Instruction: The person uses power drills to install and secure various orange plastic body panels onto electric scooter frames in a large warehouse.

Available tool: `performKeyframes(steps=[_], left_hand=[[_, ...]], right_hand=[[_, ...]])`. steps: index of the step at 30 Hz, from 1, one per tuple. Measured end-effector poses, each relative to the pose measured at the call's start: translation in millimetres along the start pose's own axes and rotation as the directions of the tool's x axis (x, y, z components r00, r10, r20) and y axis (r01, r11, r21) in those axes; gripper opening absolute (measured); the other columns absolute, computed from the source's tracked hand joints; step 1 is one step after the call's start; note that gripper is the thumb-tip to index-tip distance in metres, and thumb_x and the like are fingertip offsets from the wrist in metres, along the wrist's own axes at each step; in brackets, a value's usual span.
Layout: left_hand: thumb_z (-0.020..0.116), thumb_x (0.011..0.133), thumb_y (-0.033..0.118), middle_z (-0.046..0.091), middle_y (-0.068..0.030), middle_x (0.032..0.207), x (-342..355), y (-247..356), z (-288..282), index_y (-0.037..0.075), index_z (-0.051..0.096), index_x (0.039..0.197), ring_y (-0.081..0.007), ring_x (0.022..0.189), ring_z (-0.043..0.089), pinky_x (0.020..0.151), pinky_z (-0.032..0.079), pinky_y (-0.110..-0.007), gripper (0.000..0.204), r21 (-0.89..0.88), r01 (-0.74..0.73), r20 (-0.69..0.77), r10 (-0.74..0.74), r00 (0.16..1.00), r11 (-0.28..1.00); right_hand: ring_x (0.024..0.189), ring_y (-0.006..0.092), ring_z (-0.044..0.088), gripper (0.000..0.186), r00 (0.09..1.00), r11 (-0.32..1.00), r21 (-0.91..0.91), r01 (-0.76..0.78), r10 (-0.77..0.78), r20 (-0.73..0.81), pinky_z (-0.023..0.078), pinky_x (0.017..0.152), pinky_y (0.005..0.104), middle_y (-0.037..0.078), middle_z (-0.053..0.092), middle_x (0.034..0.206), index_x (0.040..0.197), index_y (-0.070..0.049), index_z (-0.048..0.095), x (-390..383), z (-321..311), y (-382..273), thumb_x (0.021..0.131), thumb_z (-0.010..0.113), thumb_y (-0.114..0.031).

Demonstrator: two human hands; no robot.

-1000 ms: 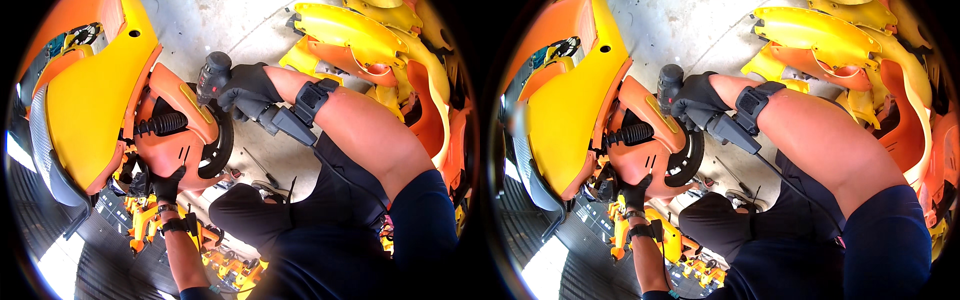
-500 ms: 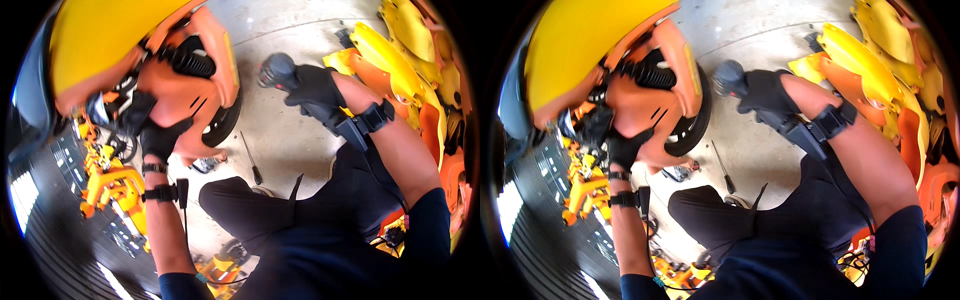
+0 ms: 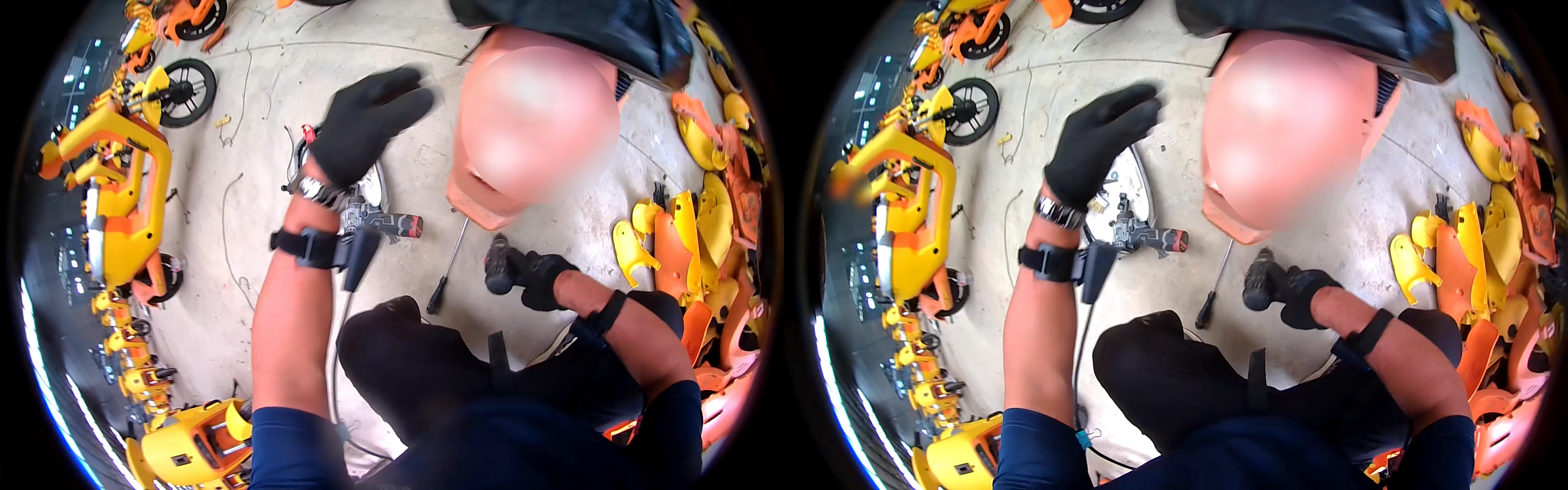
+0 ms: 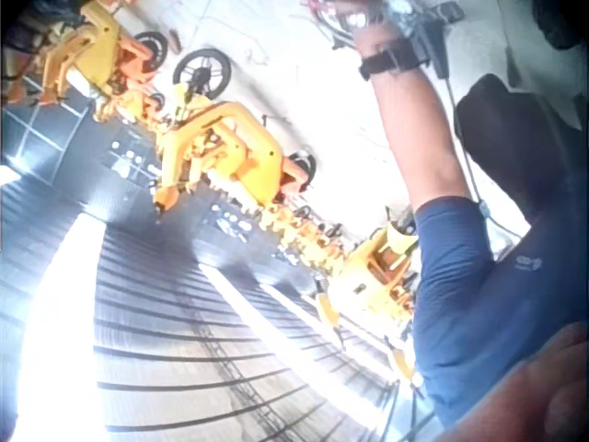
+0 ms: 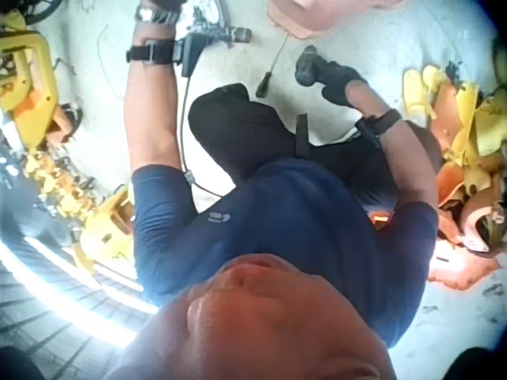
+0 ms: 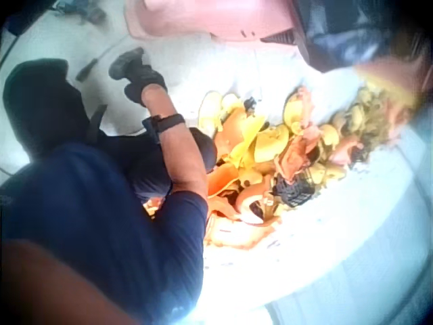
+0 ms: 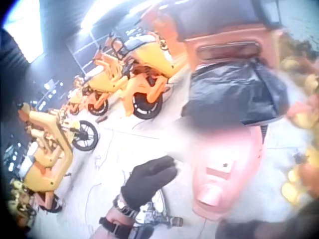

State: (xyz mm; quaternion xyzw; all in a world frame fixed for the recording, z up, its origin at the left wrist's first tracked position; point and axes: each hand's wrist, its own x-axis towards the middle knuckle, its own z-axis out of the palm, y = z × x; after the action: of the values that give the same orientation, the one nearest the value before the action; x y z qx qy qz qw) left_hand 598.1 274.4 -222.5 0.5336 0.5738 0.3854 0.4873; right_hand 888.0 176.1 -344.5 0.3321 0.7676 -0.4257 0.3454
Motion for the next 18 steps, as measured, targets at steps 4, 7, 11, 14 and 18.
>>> performKeyframes(steps=[4, 7, 11, 14, 18], left_hand=[[0.071, 0.081, 0.036, 0.067, -0.0063, 0.073, -88.2, -150.7, -124.3, -0.001, 0.071, 0.089, -0.0126, 0.067, 0.058, 0.063, 0.046, -0.031, 0.038, 0.222, 0.384, -0.402, -0.275, 0.873, 0.896], [0.076, 0.079, 0.041, 0.067, -0.0071, 0.075, -150.1, -251.7, -140.0, -0.002, 0.07, 0.097, -0.0121, 0.067, 0.058, 0.061, 0.047, -0.03, 0.047, 0.132, 0.605, -0.398, -0.517, 0.758, 0.785], [0.08, 0.072, 0.043, 0.061, -0.0195, 0.12, -165.5, -304.1, -75.0, -0.01, 0.04, 0.137, -0.0215, 0.094, 0.063, 0.079, 0.052, -0.032, 0.093, -0.19, 0.557, -0.341, -0.586, 0.735, 0.809], [0.083, 0.068, 0.044, 0.057, -0.0217, 0.126, -150.1, -332.2, -60.9, -0.008, 0.037, 0.14, -0.0263, 0.106, 0.059, 0.088, 0.049, -0.035, 0.1, -0.058, 0.543, -0.463, -0.505, 0.729, 0.838], [0.087, 0.061, 0.033, 0.064, -0.0182, 0.106, -157.0, -326.5, -76.0, -0.008, 0.045, 0.135, -0.0218, 0.076, 0.06, 0.061, 0.053, -0.034, 0.095, -0.144, 0.515, -0.457, -0.519, 0.723, 0.845]], right_hand=[[0.102, 0.0372, 0.06, 0.069, 0.983, 0.987, -0.145, 0.067, -0.09, -0.158, 0.046, 0.089, 0.0447, 0.02, 0.055, 0.12, 0.145, -0.018, 0.031, 53.7, 28.3, -37.0, 0.08, 0.051, -0.008], [0.099, 0.037, 0.06, 0.062, 0.961, 0.961, -0.256, 0.105, -0.165, -0.223, 0.046, 0.088, 0.0444, 0.02, 0.054, 0.12, 0.142, -0.021, 0.039, 97.9, 52.1, -55.3, 0.083, 0.048, -0.007], [0.107, 0.038, 0.057, 0.054, 0.907, 0.984, -0.129, 0.12, -0.161, -0.388, 0.047, 0.086, 0.0458, 0.021, 0.054, 0.121, 0.139, -0.017, 0.043, 146.5, 94.1, -66.8, 0.086, 0.05, -0.012], [0.109, 0.0361, 0.057, 0.047, 0.877, 0.982, -0.085, 0.171, -0.191, -0.441, 0.048, 0.086, 0.0441, 0.019, 0.057, 0.12, 0.134, -0.013, 0.047, 152.2, 106.1, -79.5, 0.087, 0.052, -0.014], [0.094, 0.0324, 0.064, 0.03, 0.971, 0.762, 0.629, 0.157, -0.001, -0.241, 0.05, 0.08, 0.0415, 0.017, 0.064, 0.102, 0.12, -0.007, 0.058, 153.2, 54.1, -115.3, 0.093, 0.049, -0.017]])
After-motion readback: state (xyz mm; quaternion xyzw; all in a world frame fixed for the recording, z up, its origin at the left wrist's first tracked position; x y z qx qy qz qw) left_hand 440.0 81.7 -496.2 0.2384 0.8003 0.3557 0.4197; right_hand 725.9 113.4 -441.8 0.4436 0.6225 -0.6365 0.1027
